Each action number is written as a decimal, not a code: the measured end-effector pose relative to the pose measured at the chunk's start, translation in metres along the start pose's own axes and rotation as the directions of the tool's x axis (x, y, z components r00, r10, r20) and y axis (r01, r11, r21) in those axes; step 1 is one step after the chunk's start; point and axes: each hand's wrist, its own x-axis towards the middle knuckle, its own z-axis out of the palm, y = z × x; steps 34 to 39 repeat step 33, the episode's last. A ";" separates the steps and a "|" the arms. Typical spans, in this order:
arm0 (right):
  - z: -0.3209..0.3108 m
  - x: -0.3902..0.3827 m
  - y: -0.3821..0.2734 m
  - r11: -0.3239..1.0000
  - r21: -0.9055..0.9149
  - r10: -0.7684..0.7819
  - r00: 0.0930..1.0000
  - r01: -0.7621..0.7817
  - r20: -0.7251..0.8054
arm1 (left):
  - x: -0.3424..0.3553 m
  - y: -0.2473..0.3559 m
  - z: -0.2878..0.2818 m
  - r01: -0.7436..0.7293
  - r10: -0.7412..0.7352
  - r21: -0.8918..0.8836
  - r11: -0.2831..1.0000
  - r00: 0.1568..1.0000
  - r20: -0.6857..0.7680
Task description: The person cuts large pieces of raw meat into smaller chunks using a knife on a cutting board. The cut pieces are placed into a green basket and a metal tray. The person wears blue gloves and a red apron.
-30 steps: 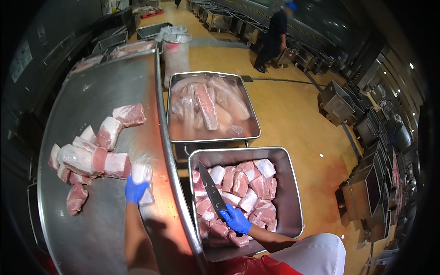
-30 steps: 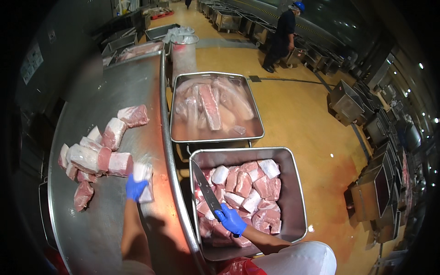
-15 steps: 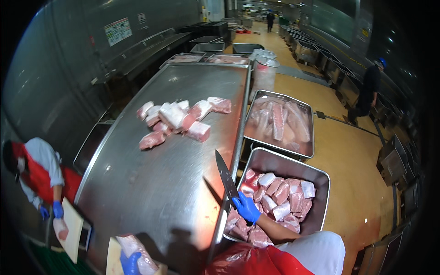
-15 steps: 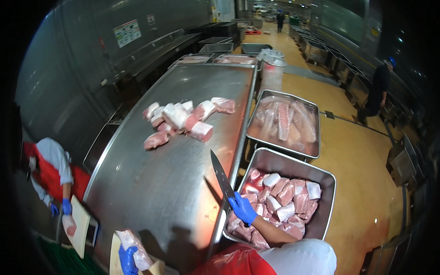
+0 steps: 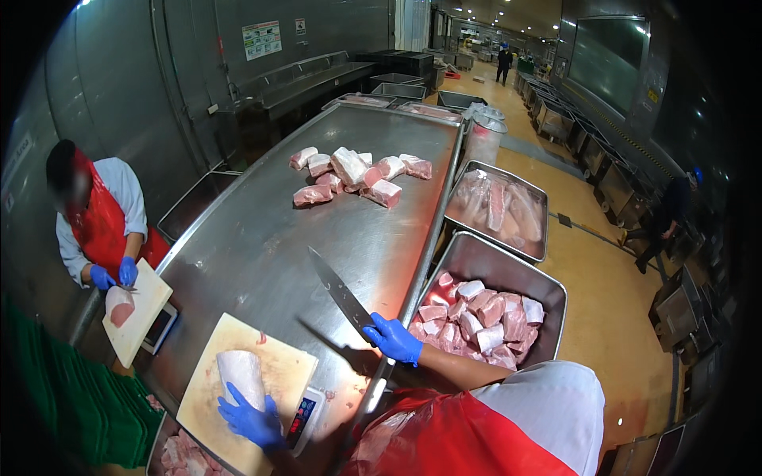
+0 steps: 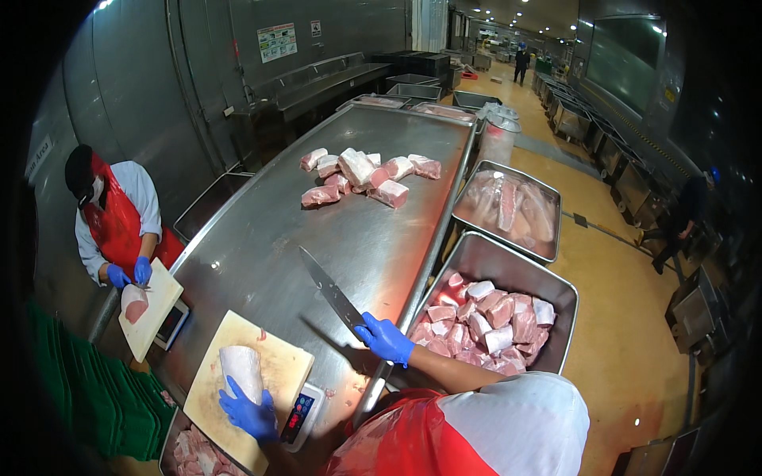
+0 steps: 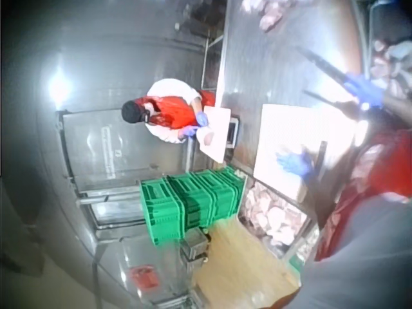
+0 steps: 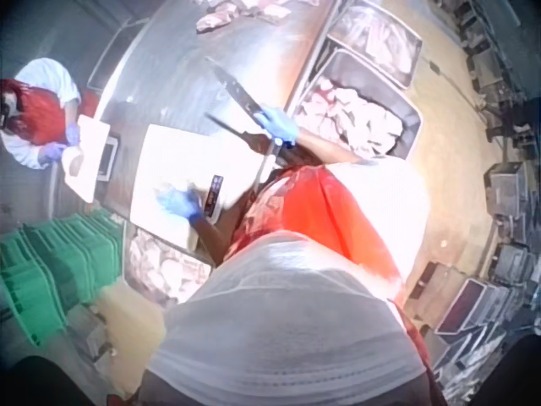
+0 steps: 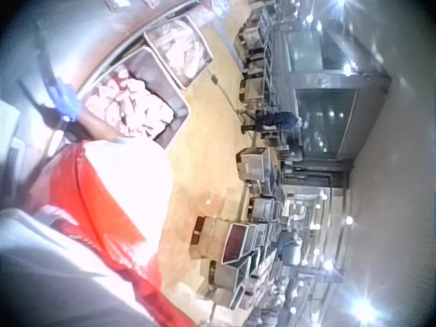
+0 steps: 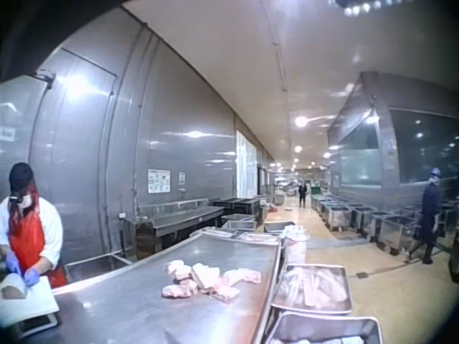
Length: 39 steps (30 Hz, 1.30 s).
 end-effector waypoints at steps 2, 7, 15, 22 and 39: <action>0.007 -0.014 -0.010 1.000 -0.029 -0.010 1.000 0.011 0.028 | -0.024 -0.019 0.019 -0.122 0.078 -0.128 0.984 0.950 -0.302; 0.015 -0.020 -0.021 0.998 -0.043 0.055 0.984 -0.049 0.168 | -0.048 -0.034 0.022 -0.223 0.026 -0.480 0.849 0.924 -0.382; 0.037 0.013 -0.040 0.990 -0.013 -0.132 0.962 0.139 0.239 | -0.057 -0.016 0.012 -0.215 -0.038 -0.534 0.817 0.906 -0.422; 0.041 0.014 -0.030 0.983 -0.031 -0.162 0.939 0.180 0.304 | -0.043 -0.015 0.031 -0.154 -0.148 -0.548 0.822 0.872 -0.467; 0.033 0.022 -0.017 0.985 -0.039 -0.141 0.913 0.169 0.383 | -0.052 0.023 0.014 0.100 -0.360 -0.587 0.804 0.866 -0.346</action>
